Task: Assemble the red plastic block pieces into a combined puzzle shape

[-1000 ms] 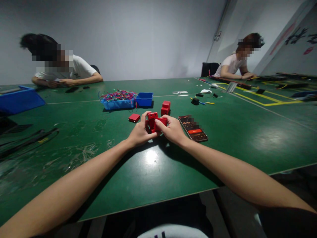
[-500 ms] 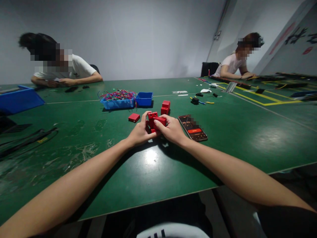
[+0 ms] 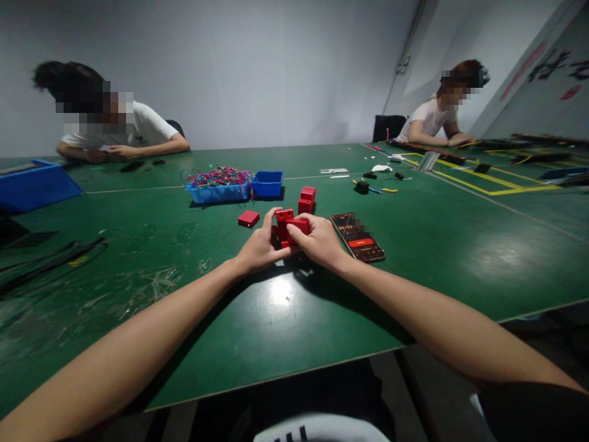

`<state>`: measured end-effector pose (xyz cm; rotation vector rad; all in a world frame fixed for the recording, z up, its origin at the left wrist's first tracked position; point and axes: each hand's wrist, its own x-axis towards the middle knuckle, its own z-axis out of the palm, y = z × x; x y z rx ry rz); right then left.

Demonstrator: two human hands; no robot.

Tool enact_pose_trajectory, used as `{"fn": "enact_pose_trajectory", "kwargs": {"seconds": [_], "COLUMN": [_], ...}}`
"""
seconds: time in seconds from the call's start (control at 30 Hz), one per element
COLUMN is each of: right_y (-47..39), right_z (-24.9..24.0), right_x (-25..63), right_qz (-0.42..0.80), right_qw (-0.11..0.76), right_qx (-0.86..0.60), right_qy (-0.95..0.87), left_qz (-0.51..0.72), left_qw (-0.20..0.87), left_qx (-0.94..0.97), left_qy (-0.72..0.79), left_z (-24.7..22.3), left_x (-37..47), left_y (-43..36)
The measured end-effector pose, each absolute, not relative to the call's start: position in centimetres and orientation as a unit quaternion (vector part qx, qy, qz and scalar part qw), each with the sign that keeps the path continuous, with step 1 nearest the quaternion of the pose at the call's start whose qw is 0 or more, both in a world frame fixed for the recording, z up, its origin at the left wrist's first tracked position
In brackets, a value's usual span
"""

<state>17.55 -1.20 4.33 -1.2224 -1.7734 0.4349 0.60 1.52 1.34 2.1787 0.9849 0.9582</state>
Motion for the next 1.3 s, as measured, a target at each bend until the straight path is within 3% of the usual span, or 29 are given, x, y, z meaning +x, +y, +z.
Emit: {"fn": "enact_pose_trajectory", "kwargs": {"seconds": [0.8, 1.1, 1.3], "right_y": [-0.7, -0.6, 0.4], "right_z": [3.9, 3.5, 2.4], "right_x": [18.0, 17.8, 17.7], "right_qz": [0.175, 0.236, 0.349], "right_qw": [0.429, 0.447, 0.505], "right_qx": [-0.476, -0.47, -0.464], "right_qy": [-0.748, -0.724, -0.639], "left_qz": [0.348, 0.349, 0.366], "left_qw": [0.273, 0.278, 0.325], "left_qx": [0.825, 0.814, 0.788], "left_qy": [0.352, 0.373, 0.372], "left_z": [0.9, 1.2, 1.4], "left_x": [0.5, 0.6, 0.9], "left_y": [2.1, 1.9, 1.7]}}
